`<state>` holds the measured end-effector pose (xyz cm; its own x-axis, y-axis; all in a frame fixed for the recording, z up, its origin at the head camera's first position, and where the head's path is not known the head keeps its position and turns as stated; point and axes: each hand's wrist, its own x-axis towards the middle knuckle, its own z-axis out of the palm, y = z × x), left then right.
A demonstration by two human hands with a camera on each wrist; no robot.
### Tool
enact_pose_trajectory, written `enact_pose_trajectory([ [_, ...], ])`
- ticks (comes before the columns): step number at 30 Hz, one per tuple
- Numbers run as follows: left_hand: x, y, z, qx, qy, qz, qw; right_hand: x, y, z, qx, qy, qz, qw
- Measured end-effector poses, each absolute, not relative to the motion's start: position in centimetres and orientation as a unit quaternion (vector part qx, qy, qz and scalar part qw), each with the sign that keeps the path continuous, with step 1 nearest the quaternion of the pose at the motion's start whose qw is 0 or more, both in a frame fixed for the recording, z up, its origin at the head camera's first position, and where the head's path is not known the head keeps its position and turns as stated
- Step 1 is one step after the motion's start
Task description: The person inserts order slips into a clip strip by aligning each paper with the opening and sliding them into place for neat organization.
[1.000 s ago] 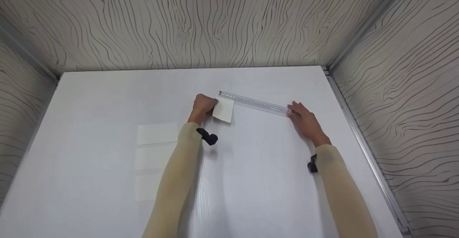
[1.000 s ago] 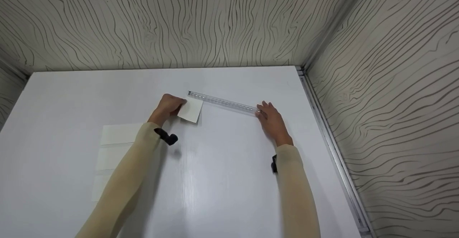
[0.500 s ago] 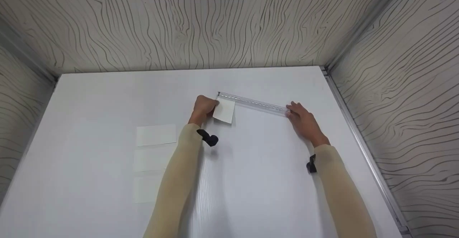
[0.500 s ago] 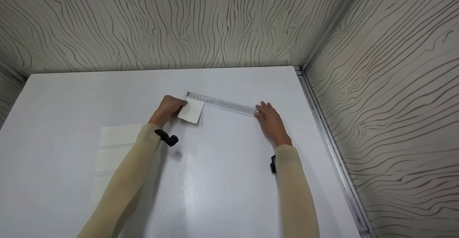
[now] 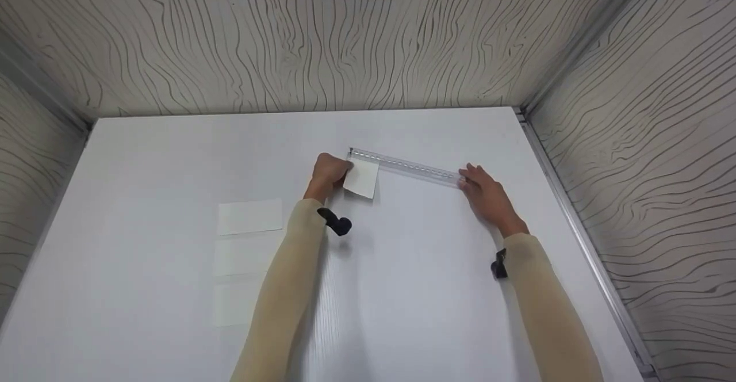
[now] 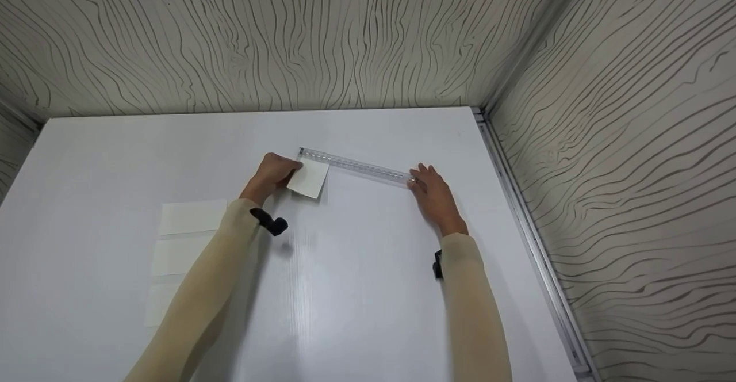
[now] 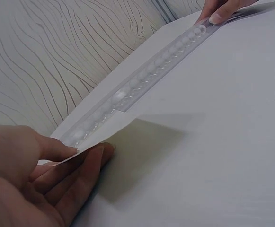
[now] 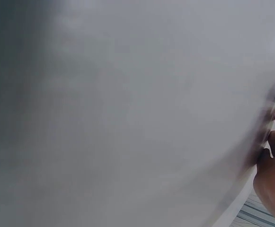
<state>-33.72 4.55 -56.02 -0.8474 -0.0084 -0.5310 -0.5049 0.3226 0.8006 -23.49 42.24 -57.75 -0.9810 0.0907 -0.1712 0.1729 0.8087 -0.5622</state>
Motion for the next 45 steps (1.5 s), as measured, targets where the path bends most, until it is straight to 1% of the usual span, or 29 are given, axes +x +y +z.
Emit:
enact_pose_trajectory([
  [10,-33.4,4.8,-55.8,-0.154,0.786,0.558,0.216,-23.5,42.4,-57.9,0.069,0.949,-0.3,0.064],
  [18,-33.2,4.9,-55.8,-0.139,0.781,0.57,0.215,-23.4,42.4,-57.7,0.07,0.951,-0.294,0.072],
  [39,-33.5,5.9,-56.0,-0.159,0.78,0.558,0.235,-23.5,42.5,-57.7,0.061,0.95,-0.297,0.069],
  [45,-33.2,5.9,-55.7,-0.152,0.779,0.564,0.227,-23.4,42.7,-57.7,0.057,0.948,-0.305,0.068],
])
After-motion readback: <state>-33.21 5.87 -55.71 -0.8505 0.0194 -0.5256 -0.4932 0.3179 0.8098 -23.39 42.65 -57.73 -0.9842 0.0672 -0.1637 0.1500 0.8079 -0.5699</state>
